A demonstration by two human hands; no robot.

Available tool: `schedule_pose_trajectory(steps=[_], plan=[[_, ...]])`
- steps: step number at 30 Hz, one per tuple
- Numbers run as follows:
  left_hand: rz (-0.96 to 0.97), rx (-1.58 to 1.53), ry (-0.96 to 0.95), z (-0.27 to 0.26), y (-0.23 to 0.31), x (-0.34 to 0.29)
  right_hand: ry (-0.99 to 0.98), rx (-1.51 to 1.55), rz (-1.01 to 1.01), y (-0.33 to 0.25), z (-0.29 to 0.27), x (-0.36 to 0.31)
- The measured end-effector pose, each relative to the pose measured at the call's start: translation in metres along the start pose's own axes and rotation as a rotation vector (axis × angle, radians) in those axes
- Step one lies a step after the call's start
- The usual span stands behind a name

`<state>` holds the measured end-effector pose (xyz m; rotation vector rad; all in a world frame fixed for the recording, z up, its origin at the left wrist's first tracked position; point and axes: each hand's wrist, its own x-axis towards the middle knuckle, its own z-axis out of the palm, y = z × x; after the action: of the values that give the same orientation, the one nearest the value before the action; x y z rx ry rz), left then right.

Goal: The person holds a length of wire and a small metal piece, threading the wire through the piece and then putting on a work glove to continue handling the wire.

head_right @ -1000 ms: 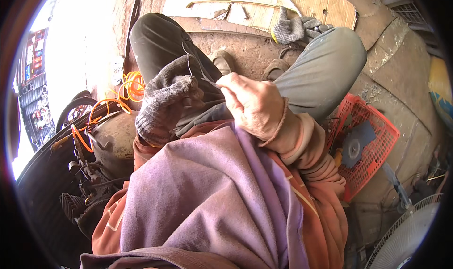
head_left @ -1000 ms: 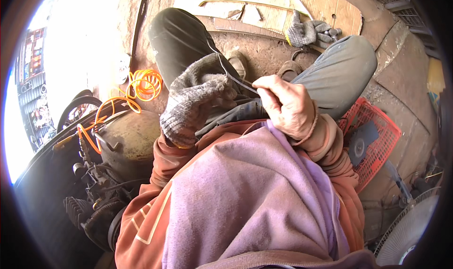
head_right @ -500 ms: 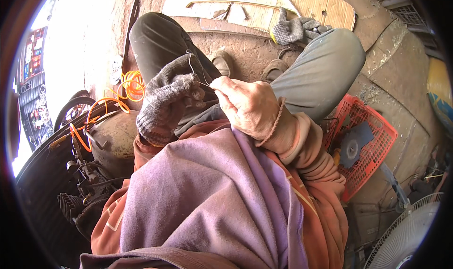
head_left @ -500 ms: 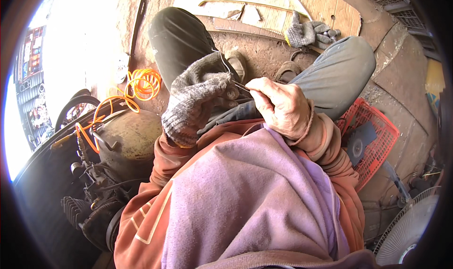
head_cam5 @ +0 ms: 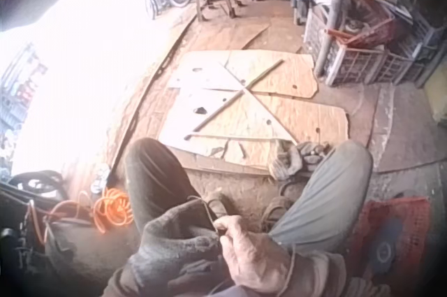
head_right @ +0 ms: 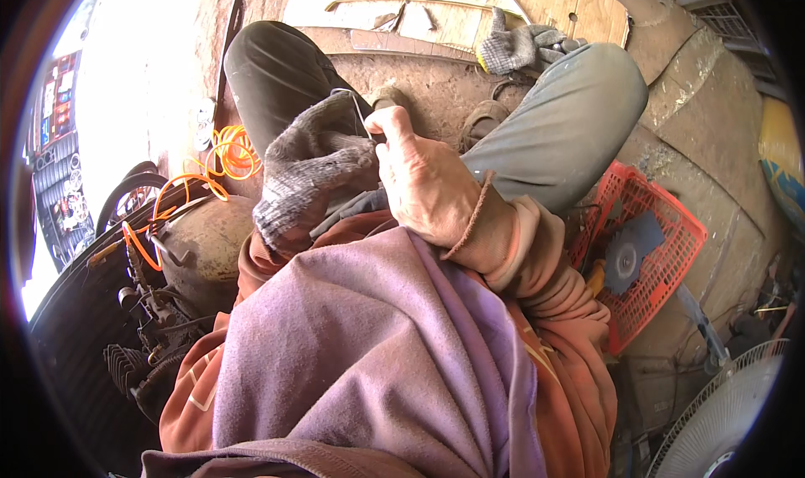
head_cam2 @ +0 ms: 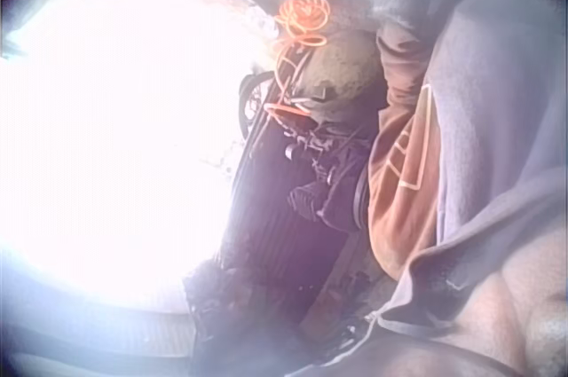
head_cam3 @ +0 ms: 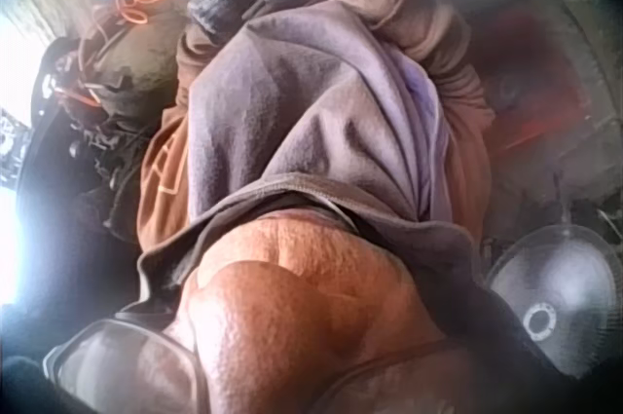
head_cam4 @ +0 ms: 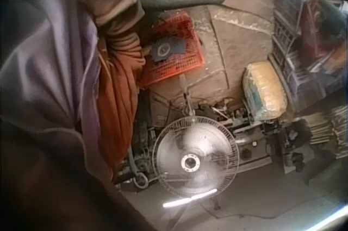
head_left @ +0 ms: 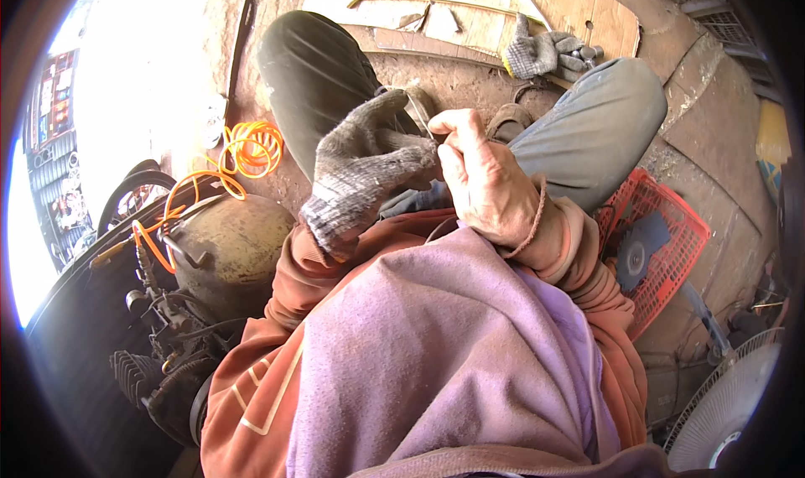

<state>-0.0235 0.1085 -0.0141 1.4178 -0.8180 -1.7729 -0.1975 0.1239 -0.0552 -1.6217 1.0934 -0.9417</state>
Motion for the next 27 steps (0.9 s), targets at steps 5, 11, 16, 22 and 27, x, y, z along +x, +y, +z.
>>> schedule_pose_trajectory(steps=[5,11,16,22,27], plan=[[0.111,0.180,-0.039,0.001,-0.007,0.020,-0.065,-0.017,-0.044,0.004,-0.012,0.013],[-0.020,-0.223,-0.441,0.008,0.033,0.083,0.019,-0.289,-0.098,0.013,-0.063,0.079],[-0.126,-0.566,-0.771,0.021,0.054,0.115,0.449,0.353,-0.155,0.049,-0.087,0.138],[-0.189,-0.892,-0.271,0.002,0.011,0.109,0.757,1.051,0.026,0.102,-0.147,0.140],[-0.069,-0.776,-0.257,0.002,0.011,0.082,0.795,1.084,0.089,0.116,-0.175,0.131]])
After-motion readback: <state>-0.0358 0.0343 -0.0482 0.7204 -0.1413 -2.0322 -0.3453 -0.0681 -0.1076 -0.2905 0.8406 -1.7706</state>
